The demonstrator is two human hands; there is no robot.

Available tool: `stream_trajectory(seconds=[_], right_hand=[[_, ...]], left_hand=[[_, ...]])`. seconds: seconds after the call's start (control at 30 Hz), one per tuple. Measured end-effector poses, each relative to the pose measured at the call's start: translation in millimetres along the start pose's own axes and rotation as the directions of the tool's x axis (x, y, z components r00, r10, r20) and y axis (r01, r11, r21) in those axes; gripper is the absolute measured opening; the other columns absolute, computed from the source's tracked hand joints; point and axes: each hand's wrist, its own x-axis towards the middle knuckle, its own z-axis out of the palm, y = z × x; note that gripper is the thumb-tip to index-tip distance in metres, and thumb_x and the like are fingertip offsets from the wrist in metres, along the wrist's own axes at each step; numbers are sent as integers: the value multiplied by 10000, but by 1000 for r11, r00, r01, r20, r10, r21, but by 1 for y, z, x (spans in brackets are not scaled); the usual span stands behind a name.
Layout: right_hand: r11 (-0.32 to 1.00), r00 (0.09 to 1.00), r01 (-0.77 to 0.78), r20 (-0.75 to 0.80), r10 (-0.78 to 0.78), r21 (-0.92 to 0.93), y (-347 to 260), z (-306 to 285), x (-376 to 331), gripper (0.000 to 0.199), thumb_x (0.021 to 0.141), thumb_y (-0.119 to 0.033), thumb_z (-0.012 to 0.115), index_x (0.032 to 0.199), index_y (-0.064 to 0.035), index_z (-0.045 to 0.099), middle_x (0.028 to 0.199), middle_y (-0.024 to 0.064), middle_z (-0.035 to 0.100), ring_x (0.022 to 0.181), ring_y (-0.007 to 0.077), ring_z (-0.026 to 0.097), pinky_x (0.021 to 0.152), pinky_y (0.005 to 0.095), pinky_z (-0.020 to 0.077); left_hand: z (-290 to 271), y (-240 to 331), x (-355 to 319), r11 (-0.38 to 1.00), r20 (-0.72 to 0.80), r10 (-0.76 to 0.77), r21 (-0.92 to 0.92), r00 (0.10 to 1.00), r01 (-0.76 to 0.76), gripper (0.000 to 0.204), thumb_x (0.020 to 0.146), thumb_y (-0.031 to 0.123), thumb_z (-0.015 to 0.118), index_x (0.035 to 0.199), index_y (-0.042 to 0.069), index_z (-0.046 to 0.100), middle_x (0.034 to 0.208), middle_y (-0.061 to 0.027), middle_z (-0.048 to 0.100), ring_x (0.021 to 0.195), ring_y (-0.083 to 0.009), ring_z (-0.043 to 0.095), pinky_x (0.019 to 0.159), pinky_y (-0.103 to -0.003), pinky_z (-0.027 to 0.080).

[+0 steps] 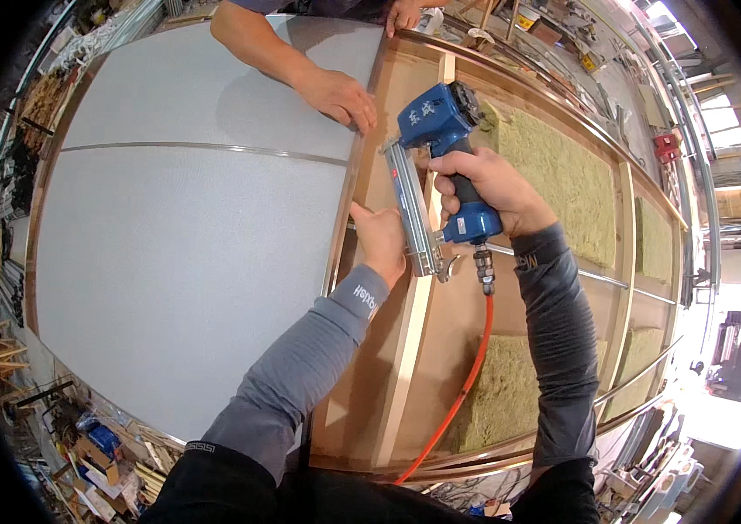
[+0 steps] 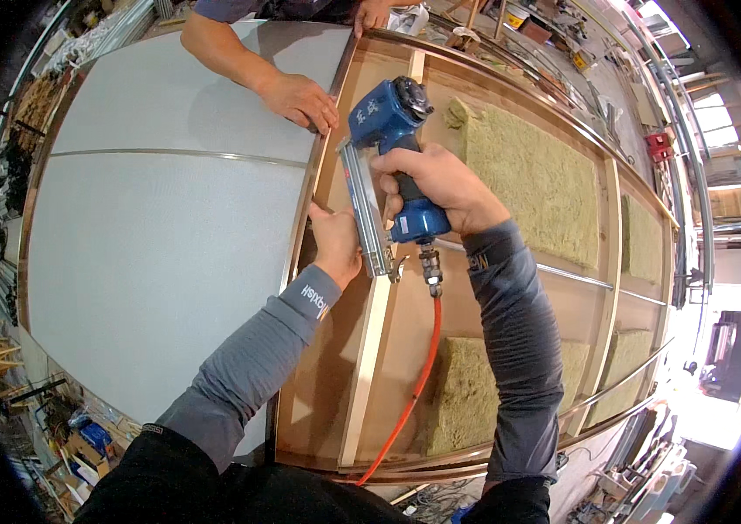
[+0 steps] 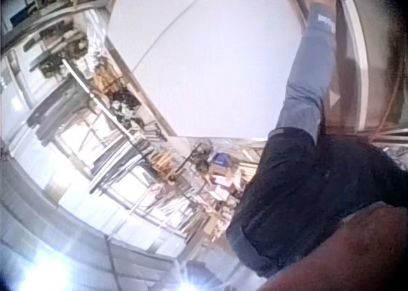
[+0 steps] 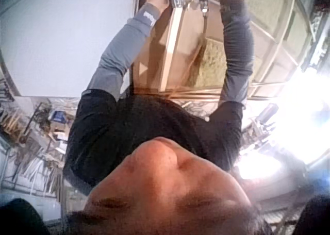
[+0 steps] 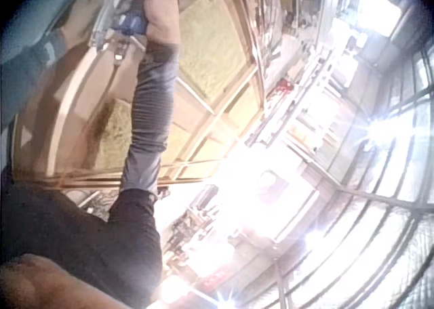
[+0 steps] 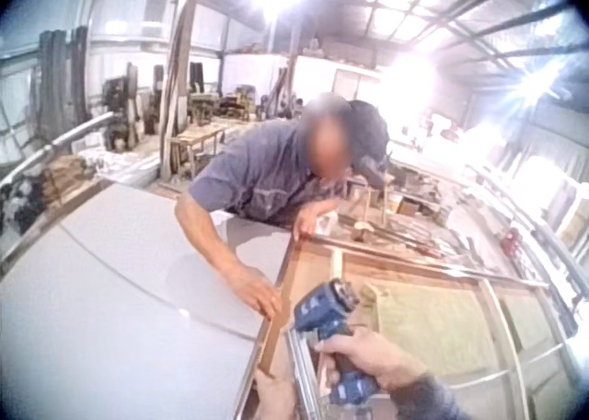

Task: The person positions a large gray panel onto a wooden frame, then uses a pneumatic nail gun to secure metal trim pieces along the edges. A coworker assists by holding the panel and placing additional trim. The person also applies sealant along the frame joints using a caulking gun.

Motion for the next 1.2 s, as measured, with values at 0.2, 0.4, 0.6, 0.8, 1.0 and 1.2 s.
stream_trajectory(seconds=[0.2,0.4,0.6,0.8,1.0,1.2], right_hand=[[989,993,-62,95,75,-136,-16,10,24,195,988,-196,708,1021,-18,636,762,15,611,591,140,614,568,299,514],[958,990,-46,116,82,-283,-23,22,36,174,987,-172,686,1062,-20,648,749,21,613,584,140,612,562,309,519],[989,999,-14,41,20,-149,-8,-8,20,174,994,-182,692,1062,-27,652,747,24,616,579,148,610,575,314,536],[987,998,-47,28,52,-151,-8,-10,23,163,1009,-178,675,1045,-26,632,775,16,611,626,137,621,599,336,537],[993,993,-98,71,92,73,0,-20,20,215,1015,-158,661,1165,-5,644,771,16,608,608,133,605,630,325,541],[990,992,-61,117,46,130,8,-26,22,142,999,-167,666,1000,-31,627,766,32,623,601,148,624,602,337,553]], left_hand=[[6,19,-25,997,32,-82,-8,996,83,440,960,-78,543,1309,54,308,911,-146,646,592,-218,646,437,-375,493],[-16,-16,-26,991,395,-107,-36,913,131,494,969,-115,506,1417,75,417,847,-104,647,531,-185,611,392,-349,437],[-15,16,-78,983,147,-161,114,976,145,798,969,-109,403,1708,147,247,827,-88,617,508,-145,530,401,-319,446],[-21,41,8,833,415,-215,-395,884,388,754,982,-66,585,1553,215,179,1023,-64,617,730,-140,623,564,-271,539],[7,38,18,835,-29,-6,-551,1000,-11,640,965,-108,591,1376,251,257,1180,-75,583,782,-172,618,642,-317,525],[-3,42,42,828,-7,50,-559,999,-45,890,923,-162,545,1564,262,97,1136,-69,551,756,-167,568,700,-349,545]])
